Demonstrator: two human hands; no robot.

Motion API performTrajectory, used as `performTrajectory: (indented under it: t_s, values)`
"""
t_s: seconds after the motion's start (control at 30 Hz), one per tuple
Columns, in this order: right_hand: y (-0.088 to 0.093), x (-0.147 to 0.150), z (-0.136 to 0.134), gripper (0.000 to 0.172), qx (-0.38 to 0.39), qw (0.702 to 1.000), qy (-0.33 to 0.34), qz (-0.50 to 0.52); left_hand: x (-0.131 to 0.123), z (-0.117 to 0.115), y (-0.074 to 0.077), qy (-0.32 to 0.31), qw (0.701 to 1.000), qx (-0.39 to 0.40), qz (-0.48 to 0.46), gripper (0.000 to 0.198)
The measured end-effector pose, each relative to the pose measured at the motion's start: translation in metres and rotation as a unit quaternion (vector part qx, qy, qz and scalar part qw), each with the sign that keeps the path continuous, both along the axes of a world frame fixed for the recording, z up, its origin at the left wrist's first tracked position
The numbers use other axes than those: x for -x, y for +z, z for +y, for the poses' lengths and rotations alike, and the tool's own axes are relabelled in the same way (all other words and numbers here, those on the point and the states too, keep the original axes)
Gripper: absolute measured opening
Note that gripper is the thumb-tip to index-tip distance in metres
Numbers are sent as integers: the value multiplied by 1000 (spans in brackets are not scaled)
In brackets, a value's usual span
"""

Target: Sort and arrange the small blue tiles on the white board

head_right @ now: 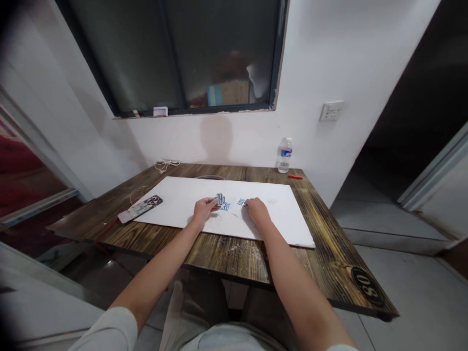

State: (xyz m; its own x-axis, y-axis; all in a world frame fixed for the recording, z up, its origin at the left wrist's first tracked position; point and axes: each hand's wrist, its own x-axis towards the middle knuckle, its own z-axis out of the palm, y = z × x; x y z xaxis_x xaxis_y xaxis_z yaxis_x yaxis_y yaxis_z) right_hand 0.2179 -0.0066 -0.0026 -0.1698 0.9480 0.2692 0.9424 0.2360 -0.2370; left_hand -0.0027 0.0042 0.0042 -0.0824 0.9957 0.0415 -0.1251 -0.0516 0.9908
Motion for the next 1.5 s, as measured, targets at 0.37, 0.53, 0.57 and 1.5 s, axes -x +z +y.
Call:
performTrajectory:
  t_s: [0.37,0.53,0.57,1.5]
  values:
    - [-5,-2,0,35,-18,999,-30,28,-1,1,1,-5,1000,1,-12,29]
    - [-5,-4,0,34,-16,999,-32,36,1,2,0,-4,1000,-2,-13,28]
    - [-4,-4,1,31,-14,999,-29,33,1,2,0,0,1000,-4,-10,27]
    - [1,-1,-3,26,20,996,-81,1,4,2,1,28,999,-21,-16,27]
